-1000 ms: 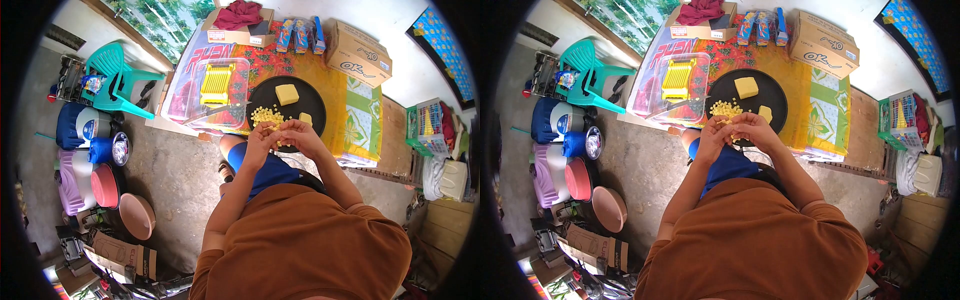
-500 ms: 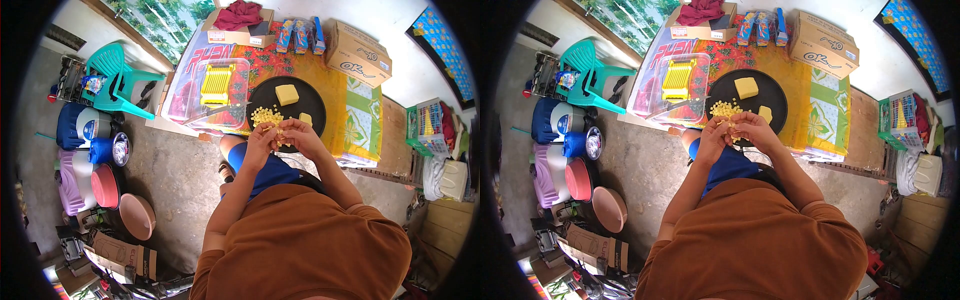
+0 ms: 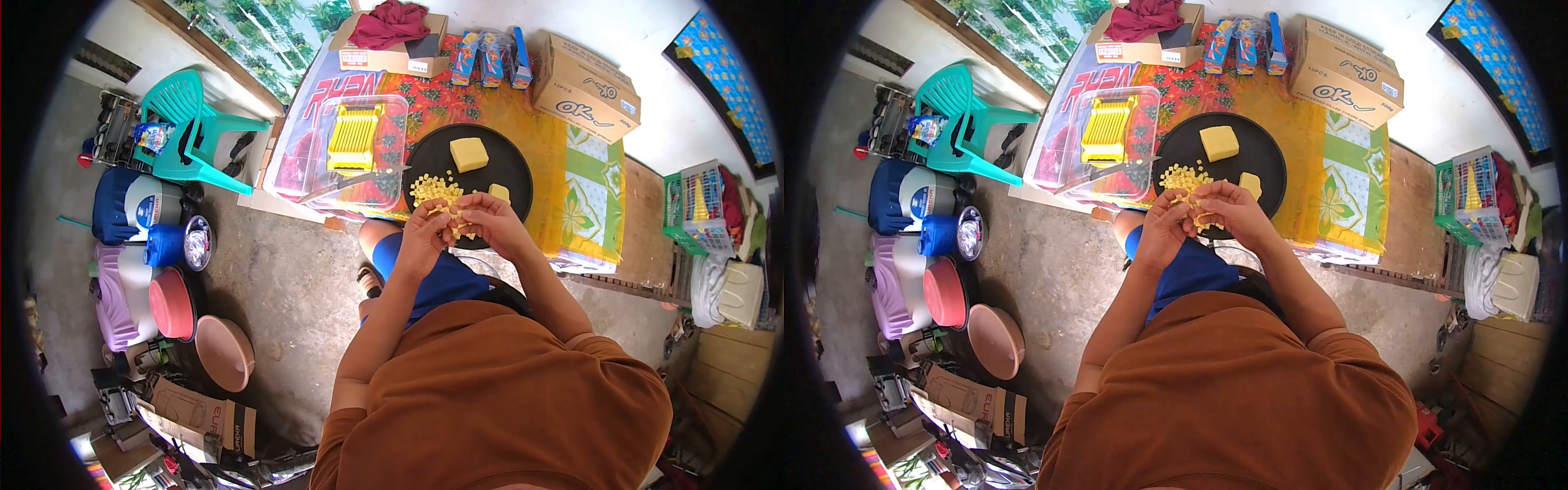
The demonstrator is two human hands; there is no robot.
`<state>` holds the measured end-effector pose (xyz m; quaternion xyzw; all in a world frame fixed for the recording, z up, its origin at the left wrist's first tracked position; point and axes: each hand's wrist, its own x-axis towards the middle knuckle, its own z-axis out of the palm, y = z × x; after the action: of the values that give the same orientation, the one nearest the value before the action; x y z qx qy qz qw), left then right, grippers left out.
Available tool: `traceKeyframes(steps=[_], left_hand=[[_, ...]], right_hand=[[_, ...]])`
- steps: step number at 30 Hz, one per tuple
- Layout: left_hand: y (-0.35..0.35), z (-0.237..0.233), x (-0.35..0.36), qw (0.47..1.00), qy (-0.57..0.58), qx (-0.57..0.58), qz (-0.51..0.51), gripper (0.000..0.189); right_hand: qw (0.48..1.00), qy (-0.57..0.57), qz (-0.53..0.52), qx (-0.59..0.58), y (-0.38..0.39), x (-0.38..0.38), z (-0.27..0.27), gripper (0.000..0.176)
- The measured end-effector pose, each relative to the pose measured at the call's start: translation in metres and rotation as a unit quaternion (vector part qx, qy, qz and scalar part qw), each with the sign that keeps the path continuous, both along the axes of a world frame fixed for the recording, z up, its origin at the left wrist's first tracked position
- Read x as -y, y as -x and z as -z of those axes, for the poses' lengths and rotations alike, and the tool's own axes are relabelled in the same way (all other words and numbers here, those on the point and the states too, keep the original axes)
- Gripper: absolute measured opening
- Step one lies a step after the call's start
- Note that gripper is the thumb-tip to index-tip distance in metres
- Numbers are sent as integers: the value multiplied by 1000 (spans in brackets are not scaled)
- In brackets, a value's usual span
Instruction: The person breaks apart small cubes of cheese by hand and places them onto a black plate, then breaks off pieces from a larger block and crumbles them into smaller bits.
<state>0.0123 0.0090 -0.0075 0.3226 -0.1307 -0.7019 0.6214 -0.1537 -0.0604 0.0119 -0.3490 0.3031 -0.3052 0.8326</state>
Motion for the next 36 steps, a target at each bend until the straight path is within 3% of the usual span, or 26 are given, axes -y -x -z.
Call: traceKeyframes(steps=[18,22,27,30,33,36], left_hand=[[6,3,2,999,-6,54,4,30],[1,9,0,997,-9,72,0,32],[-2,12,-1,995,-12,100,8,33],[-2,16,0,994,-24,108,11,34],[-3,17,-1,993,-35,114,22,35],[-4,16,0,992,-42,112,46,37]], right_hand=[[998,10,-5,-61,2,1,-4,15],[971,138,38,-191,7,12,22,21],[862,321,2,-392,14,13,56,24],[835,307,-43,-454,15,13,59,26],[810,327,-49,-484,16,16,60,29],[864,322,-34,-387,18,18,60,28]])
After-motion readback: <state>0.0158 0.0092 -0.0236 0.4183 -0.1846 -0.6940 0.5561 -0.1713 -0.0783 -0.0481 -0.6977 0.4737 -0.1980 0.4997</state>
